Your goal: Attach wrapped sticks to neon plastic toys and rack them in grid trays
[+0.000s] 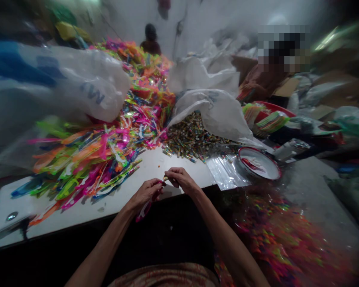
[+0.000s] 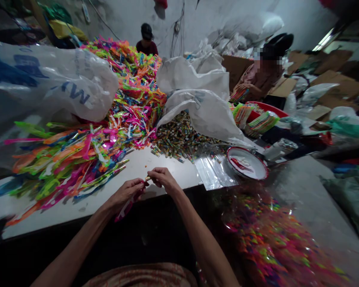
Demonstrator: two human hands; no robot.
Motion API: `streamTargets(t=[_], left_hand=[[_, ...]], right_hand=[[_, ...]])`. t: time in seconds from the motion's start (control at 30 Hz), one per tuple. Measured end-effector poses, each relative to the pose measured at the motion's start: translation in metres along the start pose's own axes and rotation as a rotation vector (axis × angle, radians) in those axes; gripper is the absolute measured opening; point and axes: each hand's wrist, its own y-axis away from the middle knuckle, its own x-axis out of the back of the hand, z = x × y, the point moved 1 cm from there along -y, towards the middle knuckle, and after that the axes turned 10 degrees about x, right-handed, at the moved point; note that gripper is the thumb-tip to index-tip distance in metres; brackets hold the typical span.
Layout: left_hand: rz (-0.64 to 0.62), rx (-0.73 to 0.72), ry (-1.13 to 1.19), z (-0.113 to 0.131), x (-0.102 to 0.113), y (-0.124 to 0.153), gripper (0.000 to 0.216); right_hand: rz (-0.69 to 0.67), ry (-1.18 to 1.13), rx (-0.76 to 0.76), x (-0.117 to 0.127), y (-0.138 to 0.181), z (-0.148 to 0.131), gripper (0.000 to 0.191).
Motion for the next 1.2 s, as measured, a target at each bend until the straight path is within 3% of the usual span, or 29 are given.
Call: streamTargets(t=[0.63, 0.9, 1.2], left_hand=[[-0.015, 0.063, -0.087, -0.001, 0.001, -0.002, 0.017], [-0.050, 0.035, -0.171, 0.002, -0.006, 0.010, 0.042], [-0.066, 0.091, -0.207, -0.001, -0.004, 0.032, 0.044]], right_hand=[[-0.047, -0.010, -0.070, 0.002, 0.000, 0.005, 0.036], [-0.051, 0.127, -0.117, -0.006, 0.003, 0.001, 0.034], [-0.133, 0.105, -0.085, -0.018, 0.022, 0.014, 0.039]])
